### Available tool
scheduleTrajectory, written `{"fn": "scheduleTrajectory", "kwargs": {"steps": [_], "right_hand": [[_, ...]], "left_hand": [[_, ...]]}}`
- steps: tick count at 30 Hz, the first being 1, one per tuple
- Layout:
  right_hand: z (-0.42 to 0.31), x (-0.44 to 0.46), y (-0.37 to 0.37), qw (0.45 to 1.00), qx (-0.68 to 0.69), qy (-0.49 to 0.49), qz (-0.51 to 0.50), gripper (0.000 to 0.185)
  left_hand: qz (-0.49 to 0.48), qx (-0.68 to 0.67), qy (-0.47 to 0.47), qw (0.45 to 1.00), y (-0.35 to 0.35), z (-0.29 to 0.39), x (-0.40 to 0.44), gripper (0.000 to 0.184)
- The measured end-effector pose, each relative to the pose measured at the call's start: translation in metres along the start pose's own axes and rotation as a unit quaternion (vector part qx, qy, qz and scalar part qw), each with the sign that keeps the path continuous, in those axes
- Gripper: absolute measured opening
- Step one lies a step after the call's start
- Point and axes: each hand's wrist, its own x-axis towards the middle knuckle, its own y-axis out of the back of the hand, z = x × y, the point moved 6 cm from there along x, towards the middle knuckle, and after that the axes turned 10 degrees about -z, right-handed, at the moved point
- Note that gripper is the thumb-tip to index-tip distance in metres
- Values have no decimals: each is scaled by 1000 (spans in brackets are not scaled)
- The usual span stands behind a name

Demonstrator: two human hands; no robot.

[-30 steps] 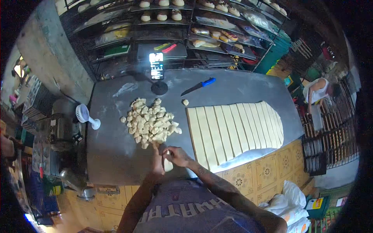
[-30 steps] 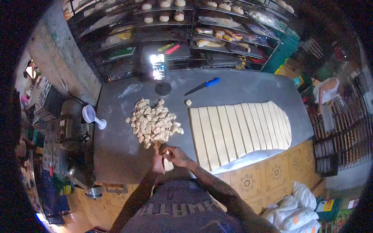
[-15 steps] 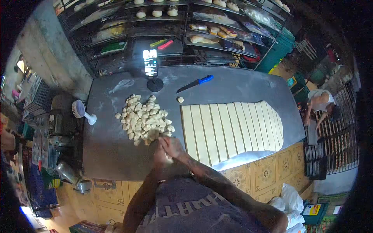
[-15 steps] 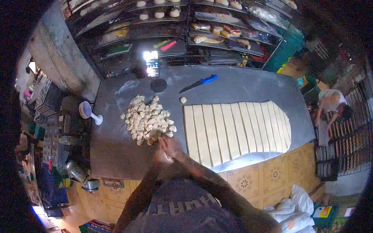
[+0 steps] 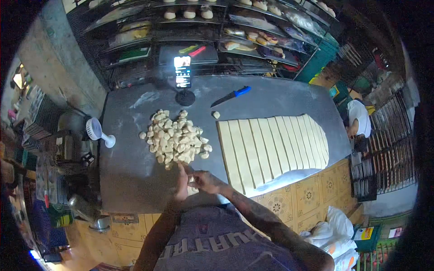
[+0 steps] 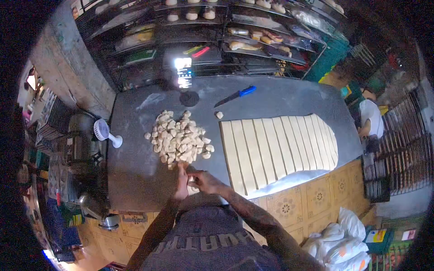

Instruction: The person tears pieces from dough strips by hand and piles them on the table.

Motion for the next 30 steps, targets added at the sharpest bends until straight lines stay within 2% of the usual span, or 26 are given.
{"fn": "scheduleTrajectory", "kwargs": {"steps": [2,3,4,7,8,11,12,14,15,16,17,18,19,20,22,23,24,26,27,28,29,30], "right_hand": [[11,-7,3,996,-89,-22,21,39],[11,-8,9,990,-135,-30,28,39],[12,-10,11,991,-131,-29,27,39],[13,-26,28,987,-65,-114,93,36],[19,-27,30,988,-61,-114,90,36],[36,-27,35,956,-248,-85,133,32],[45,-24,33,957,-246,-86,131,32],[58,-11,22,938,-327,-36,108,34],[51,-8,20,925,-368,-10,97,36],[49,-5,22,924,-369,-9,97,36],[35,-1,34,950,-294,-49,90,37],[20,3,45,969,-216,-88,86,38],[14,5,46,979,-133,-127,84,38],[20,11,44,978,-133,-127,94,38],[48,29,54,966,-182,-52,177,41],[43,36,63,953,-210,-13,217,43],[45,40,69,951,-216,-11,222,43],[24,31,79,913,-267,99,292,38],[12,32,85,886,-294,158,321,37],[-11,27,79,885,-298,162,318,37],[-28,14,61,887,-320,130,305,38],[-48,4,48,887,-343,100,293,40]], "left_hand": [[-76,-96,-76,990,-16,-2,0,52],[-76,-97,-79,989,-17,-8,3,52],[-74,-70,-72,992,-16,-17,3,55],[-68,7,-46,997,-4,-56,12,61],[-65,32,-37,997,-2,-67,15,63],[-54,83,-12,995,-15,-78,9,68],[-63,56,-61,995,-24,-72,5,66],[-84,2,-157,984,-55,-41,-13,63],[-85,2,-158,984,-63,-32,-16,63],[-42,251,-152,955,-71,-20,-21,62],[3,484,-138,864,-76,-10,-25,66],[48,687,-117,715,-77,-3,-26,74],[42,690,-120,712,-67,-1,-23,74],[19,718,-187,671,-56,2,-17,65],[-24,750,-324,576,-47,11,-8,53],[-27,747,-335,573,-57,26,-13,53],[-60,686,-260,677,-58,31,-17,52],[-121,526,-83,838,-51,36,-31,50],[-120,526,-91,837,-49,49,-29,50],[-80,388,-61,916,-39,57,-24,48],[-39,237,-24,970,-28,56,-23,47],[1,81,12,997,-22,51,-21,47]]}}
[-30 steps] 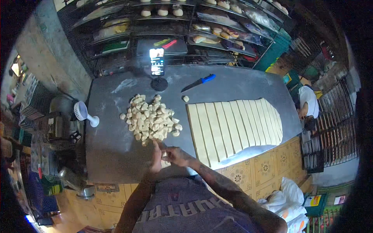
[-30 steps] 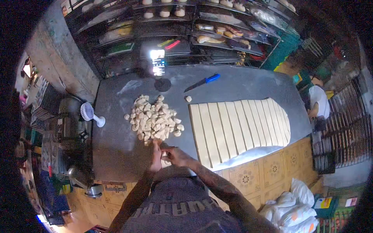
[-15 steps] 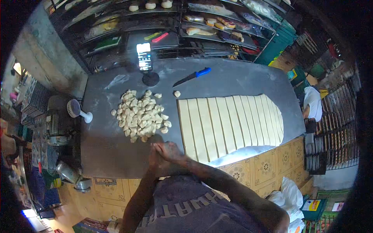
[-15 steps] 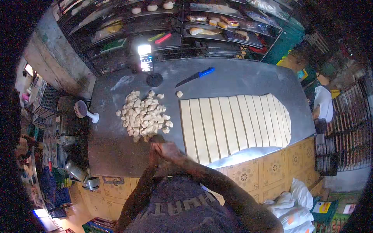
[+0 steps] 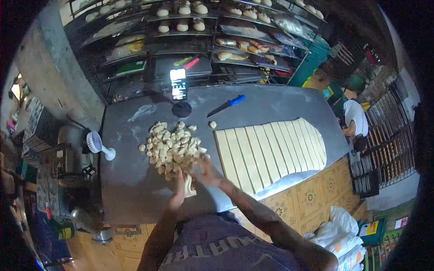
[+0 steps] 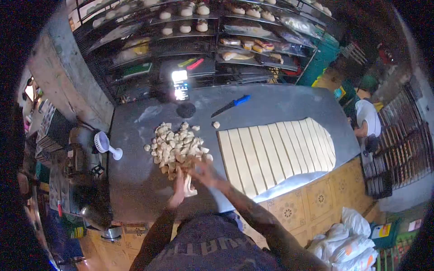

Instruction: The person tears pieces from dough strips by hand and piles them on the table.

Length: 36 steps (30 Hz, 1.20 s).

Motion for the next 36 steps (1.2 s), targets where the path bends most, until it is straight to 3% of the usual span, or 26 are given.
{"fn": "scheduleTrajectory", "kwargs": {"steps": [1,2,3,5,8,9,10,11,12,13,14,15,16,17,20,22,24,27,29,32,33,35,36], "right_hand": [[-11,-2,6,1000,-5,4,-2,40],[-13,-8,-8,982,111,-47,-149,42],[-15,-22,-25,925,225,-98,-291,43],[-14,-26,-15,928,235,-102,-270,43],[-1,-33,0,934,258,-115,-219,42],[6,-39,-2,939,215,-148,-226,41],[13,-47,-3,940,172,-182,-233,41],[22,-52,-4,938,129,-214,-240,41],[27,-51,-5,937,134,-210,-246,41],[28,-50,-8,945,106,-180,-253,40],[28,-49,-11,951,78,-150,-259,40],[30,-52,-16,956,48,-121,-264,41],[35,-57,-22,954,52,-125,-266,41],[37,-56,-27,956,66,-108,-265,40],[33,-39,-36,960,88,-71,-256,42],[39,-13,-31,962,42,-143,-229,40],[39,-1,-36,969,68,-146,-190,37],[64,20,-44,976,105,-143,-125,31],[76,37,-44,994,9,-98,-48,26],[36,29,-24,998,-18,-56,-7,29],[9,18,-6,999,2,-39,-3,35],[-10,11,10,1000,18,-14,-2,41],[-7,3,-7,983,101,-41,-150,44]], "left_hand": [[-2,-4,-4,1000,0,-1,6,47],[-47,-13,-41,998,-3,-7,14,54],[-87,-22,-77,993,0,-22,22,62],[-121,-29,-120,985,25,-61,54,71],[-62,296,-89,949,95,-141,120,69],[-57,294,-91,950,70,-123,105,69],[-29,471,-186,862,27,-114,79,61],[2,626,-269,732,-11,-116,31,54],[31,754,-334,564,-51,-87,5,47],[34,758,-327,564,-51,-94,8,47],[17,542,-364,757,-40,-92,9,44],[0,278,-371,886,-28,-96,12,42],[-15,-13,-348,937,-16,-110,16,40],[-14,-13,-345,938,-17,-115,17,40],[52,143,-224,963,-21,-104,31,40],[92,249,-138,954,-18,-84,40,41],[125,356,-50,925,-17,-51,47,42],[50,296,-68,952,0,-37,42,46],[-13,230,-74,970,7,-34,38,49],[-95,125,-86,984,18,-27,34,55],[-94,123,-85,984,19,-29,35,55],[10,60,-200,978,12,-15,38,57],[65,27,-251,965,9,-11,33,58]]}}
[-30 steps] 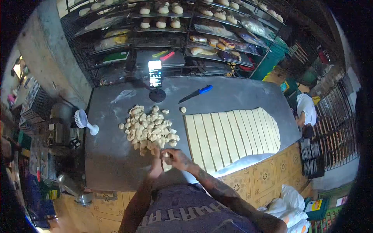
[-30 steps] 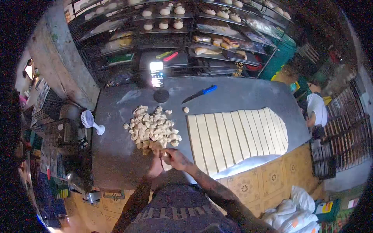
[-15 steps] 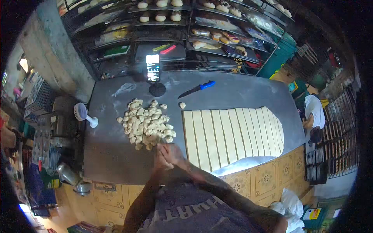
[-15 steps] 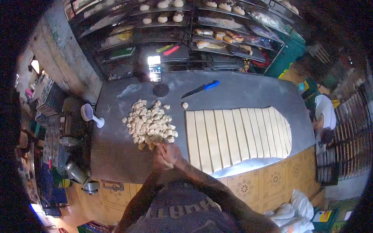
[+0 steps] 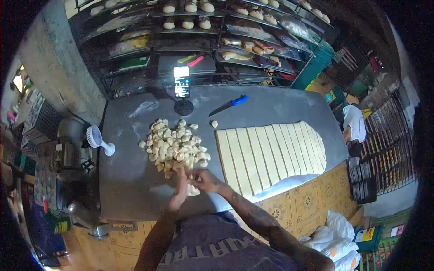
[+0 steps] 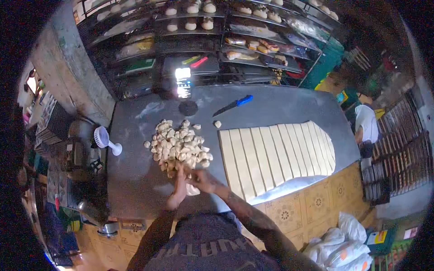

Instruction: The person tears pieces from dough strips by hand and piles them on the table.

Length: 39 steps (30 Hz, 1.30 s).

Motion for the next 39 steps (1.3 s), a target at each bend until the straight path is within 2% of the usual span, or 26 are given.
{"fn": "scheduleTrajectory", "kwargs": {"steps": [1,3,4,5,8,9,10,12,13,15,16,17,18,19,20,21,22,23,24,25,29,31,33,36,37,39], "right_hand": [[4,-10,-22,984,87,-32,-149,47],[17,-16,-19,989,95,-33,-106,42],[26,-18,-14,992,103,-39,-56,37],[30,-25,-8,992,113,-48,-6,33],[40,-39,-4,984,82,-138,-83,34],[46,-45,-7,973,65,-183,-123,37],[51,-47,-9,973,68,-181,-126,37],[57,-43,-15,993,-34,-88,-66,42],[51,-45,-17,995,-82,-45,-35,45],[53,-35,-19,995,-60,-66,-51,45],[52,-26,-16,993,-41,-87,-65,45],[51,-19,-13,991,-23,-108,-79,45],[50,-12,-9,991,-24,-108,-75,45],[52,-5,-9,989,15,-123,-84,42],[56,1,-11,984,56,-139,-92,41],[62,4,-18,978,96,-155,-101,40],[97,6,-56,978,94,-158,-96,40],[124,16,-52,986,-143,-40,71,37],[118,21,-47,899,-366,80,228,35],[133,20,-59,899,-365,74,230,35],[32,13,14,975,-194,41,97,64],[-5,-2,6,989,131,-32,-58,59],[0,-12,-9,988,132,-19,-74,55],[4,-17,-17,986,127,27,-107,49],[10,-22,-17,990,112,-14,-86,46],[25,-31,-11,991,81,-98,-43,41]], "left_hand": [[5,1,5,1000,-2,2,-8,58],[16,89,288,953,-14,5,-26,56],[22,131,422,897,-16,0,-40,56],[26,134,424,895,3,-42,-35,56],[-226,179,197,937,9,-144,-14,54],[-222,179,198,938,21,-177,-9,54],[-180,298,113,931,26,-204,-3,51],[-86,514,-64,851,66,-235,9,46],[-86,517,-59,850,40,-190,-6,46],[-153,177,-173,957,-33,-87,-34,41],[-179,-7,-224,958,-64,-26,-45,40],[-179,-8,-226,957,-20,-97,-33,40],[-144,212,-190,948,18,-157,-1,41],[-104,421,-147,889,48,-202,51,44],[-60,610,-99,784,87,-256,70,46],[-67,610,-102,783,61,-203,56,46],[-164,622,-49,764,27,-149,34,49],[-256,627,3,736,7,-89,-8,52],[-347,626,56,696,-42,-17,-31,55],[-352,627,58,692,-43,2,-39,55],[-227,336,83,911,-29,52,-31,57],[-152,162,87,971,-27,58,-22,59],[-111,75,100,986,-19,42,-26,60],[-81,-41,270,959,-1,-30,-21,77],[-78,-40,269,959,-4,-32,-26,77],[-186,14,260,947,-27,-35,-35,77]]}}
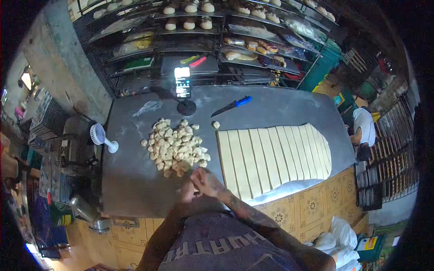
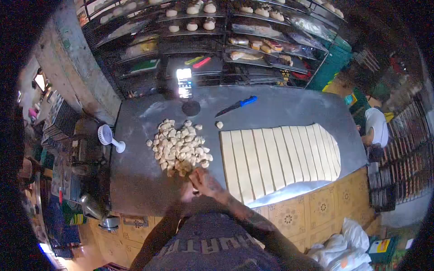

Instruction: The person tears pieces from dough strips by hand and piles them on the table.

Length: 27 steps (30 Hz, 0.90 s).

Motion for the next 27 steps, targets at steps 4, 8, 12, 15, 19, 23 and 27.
{"fn": "scheduleTrajectory", "kwargs": {"steps": [4,8,12,15,19,23,27], "right_hand": [[11,-12,13,998,-44,-50,-15,38],[34,3,-14,977,-203,59,-27,33],[49,28,-18,986,-166,1,-19,40],[42,47,-13,997,-64,-19,-24,37],[12,60,9,988,-148,-51,7,35],[-13,64,31,971,-169,125,113,42],[-40,20,12,996,60,59,22,45]], "left_hand": [[36,294,-222,929,75,-110,88,72],[-135,37,-294,945,86,-102,69,57],[-199,-81,-208,954,23,-30,66,52],[-148,42,-117,981,-13,-10,59,51],[-73,205,-13,976,-1,37,8,51],[22,216,-6,976,27,57,-19,52],[140,55,-130,980,27,60,-13,54]]}}
